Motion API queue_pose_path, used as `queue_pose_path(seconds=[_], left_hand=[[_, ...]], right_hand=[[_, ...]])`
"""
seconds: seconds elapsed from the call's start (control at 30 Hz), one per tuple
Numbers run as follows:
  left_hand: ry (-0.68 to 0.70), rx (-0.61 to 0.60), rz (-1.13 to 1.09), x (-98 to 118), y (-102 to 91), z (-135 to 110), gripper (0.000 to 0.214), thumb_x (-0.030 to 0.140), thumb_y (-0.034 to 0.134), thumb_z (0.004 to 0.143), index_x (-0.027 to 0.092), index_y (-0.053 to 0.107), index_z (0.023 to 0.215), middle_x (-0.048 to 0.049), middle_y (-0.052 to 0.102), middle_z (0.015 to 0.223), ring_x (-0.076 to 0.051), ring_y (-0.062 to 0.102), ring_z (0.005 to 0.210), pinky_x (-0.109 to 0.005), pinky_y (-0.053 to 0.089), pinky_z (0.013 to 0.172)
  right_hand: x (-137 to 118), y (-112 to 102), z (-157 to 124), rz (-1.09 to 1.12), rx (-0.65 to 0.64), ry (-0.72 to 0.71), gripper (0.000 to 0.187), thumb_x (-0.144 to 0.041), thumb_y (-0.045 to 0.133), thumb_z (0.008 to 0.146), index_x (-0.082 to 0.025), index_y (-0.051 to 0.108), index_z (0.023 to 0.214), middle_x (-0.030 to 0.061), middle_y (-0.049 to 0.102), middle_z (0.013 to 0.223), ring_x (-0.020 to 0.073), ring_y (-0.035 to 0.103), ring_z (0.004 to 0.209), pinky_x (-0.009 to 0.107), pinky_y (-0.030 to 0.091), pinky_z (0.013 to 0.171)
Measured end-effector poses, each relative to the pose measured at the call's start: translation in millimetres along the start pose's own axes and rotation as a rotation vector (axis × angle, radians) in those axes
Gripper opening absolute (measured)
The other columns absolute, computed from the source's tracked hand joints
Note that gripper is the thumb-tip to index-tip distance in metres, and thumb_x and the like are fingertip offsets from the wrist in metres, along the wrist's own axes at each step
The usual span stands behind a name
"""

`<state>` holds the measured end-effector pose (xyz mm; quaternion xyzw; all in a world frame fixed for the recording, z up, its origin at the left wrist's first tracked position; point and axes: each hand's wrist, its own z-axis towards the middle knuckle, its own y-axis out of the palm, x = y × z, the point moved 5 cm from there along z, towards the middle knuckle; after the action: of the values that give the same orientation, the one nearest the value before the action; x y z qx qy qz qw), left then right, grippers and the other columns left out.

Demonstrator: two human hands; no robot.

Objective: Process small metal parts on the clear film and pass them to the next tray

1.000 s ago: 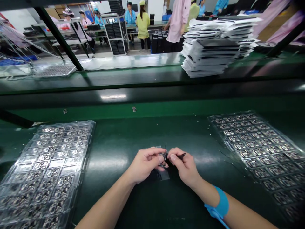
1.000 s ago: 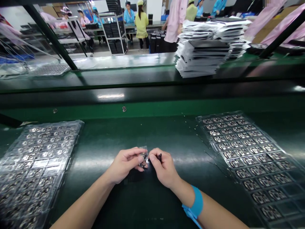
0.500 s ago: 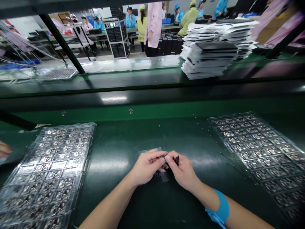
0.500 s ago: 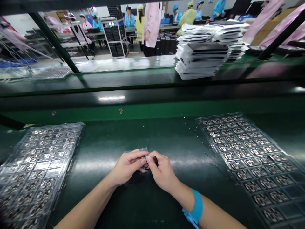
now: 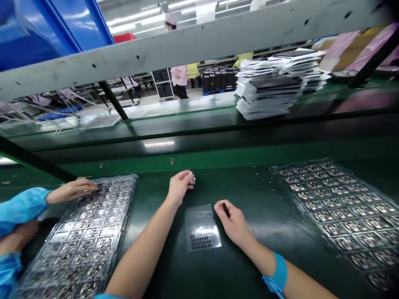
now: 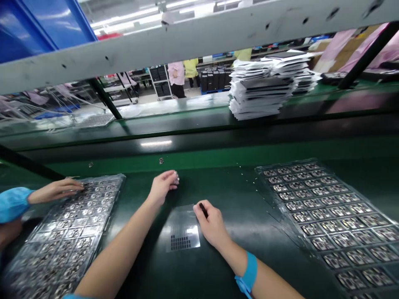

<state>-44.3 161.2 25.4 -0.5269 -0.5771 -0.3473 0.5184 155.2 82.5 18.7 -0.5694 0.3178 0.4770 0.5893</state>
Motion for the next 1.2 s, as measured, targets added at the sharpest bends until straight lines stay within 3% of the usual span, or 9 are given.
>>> queue_pose_path(seconds=[0.1,0.17,0.4,0.63,0.77,0.9,0.97,1.07,1.2], left_hand=[[0.007,0.11,0.134,14,-17.2,39,0.042,0.041,0.058,0.087,0.008,0.058,0.114,-0.0149,0.066,0.101,-0.015,0.065,0.077,-0.024,0.052,0.065],[0.029,0.179,0.26,15,-30.4,48,0.04,0.04,0.057,0.087,0.009,0.06,0.112,-0.0158,0.066,0.105,-0.018,0.065,0.083,-0.027,0.052,0.07],[0.136,0.313,0.678,10,-71.3,32,0.015,0.026,0.06,0.084,0.013,0.068,0.084,-0.012,0.067,0.091,-0.027,0.06,0.1,-0.036,0.044,0.09],[0.175,0.331,0.838,25,-90.9,33,0.023,0.034,0.058,0.089,0.012,0.063,0.09,-0.0055,0.063,0.093,-0.021,0.06,0.092,-0.04,0.047,0.086],[0.227,0.286,0.856,14,-79.9,-10,0.017,0.025,0.058,0.086,0.011,0.067,0.09,-0.0101,0.065,0.089,-0.023,0.061,0.091,-0.034,0.045,0.087],[0.324,0.181,0.835,-10,-62.0,-93,0.019,0.029,0.059,0.085,0.018,0.068,0.098,-0.0071,0.065,0.099,-0.02,0.06,0.097,-0.029,0.045,0.09],[0.374,0.169,0.798,-17,-68.7,-130,0.021,0.031,0.054,0.087,0.02,0.067,0.101,-0.0068,0.064,0.101,-0.02,0.06,0.098,-0.03,0.046,0.089],[0.34,0.342,0.852,-22,-117.9,-165,0.027,0.035,0.047,0.091,0.019,0.065,0.102,-0.0076,0.064,0.101,-0.02,0.061,0.098,-0.03,0.046,0.089],[0.081,0.583,1.098,-25,-209.5,-184,0.031,0.034,0.043,0.091,0.016,0.065,0.104,-0.0086,0.065,0.103,-0.02,0.061,0.096,-0.028,0.045,0.088]], right_hand=[[1,2,-1,-0.018,0.007,-0.034,0.036,-0.045,0.043,0.095,-0.017,0.059,0.079,-0.001,0.055,0.061,0.0154,0.053,0.058,0.024,0.04,0.055],[2,2,-1,-0.027,0.018,-0.052,0.037,-0.045,0.042,0.095,-0.017,0.059,0.078,-0.0009,0.055,0.061,0.0152,0.052,0.058,0.024,0.039,0.055],[6,7,1,-0.045,0.003,-0.096,0.037,-0.045,0.041,0.096,-0.018,0.055,0.073,-0.0027,0.052,0.057,0.0148,0.05,0.054,0.025,0.038,0.055],[4,7,2,-0.069,0.025,-0.15,0.042,-0.048,0.042,0.095,-0.02,0.047,0.064,-0.0047,0.045,0.051,0.0131,0.045,0.048,0.024,0.034,0.049],[5,7,1,-0.086,0.011,-0.154,0.043,-0.051,0.041,0.095,-0.021,0.047,0.065,-0.0038,0.046,0.052,0.0144,0.047,0.049,0.025,0.036,0.049],[9,7,-1,-0.119,-0.009,-0.144,0.043,-0.054,0.04,0.094,-0.021,0.051,0.068,-0.0026,0.05,0.054,0.0155,0.049,0.05,0.025,0.037,0.05],[10,8,-2,-0.129,-0.025,-0.138,0.044,-0.055,0.039,0.094,-0.021,0.052,0.069,-0.0027,0.05,0.054,0.0158,0.049,0.049,0.025,0.037,0.051],[12,8,-3,-0.135,-0.038,-0.13,0.044,-0.055,0.039,0.093,-0.021,0.049,0.067,-0.003,0.048,0.052,0.016,0.048,0.048,0.025,0.036,0.051],[15,9,-3,-0.135,-0.044,-0.119,0.041,-0.053,0.041,0.092,-0.022,0.048,0.067,-0.0025,0.05,0.053,0.0161,0.048,0.049,0.025,0.036,0.05]])
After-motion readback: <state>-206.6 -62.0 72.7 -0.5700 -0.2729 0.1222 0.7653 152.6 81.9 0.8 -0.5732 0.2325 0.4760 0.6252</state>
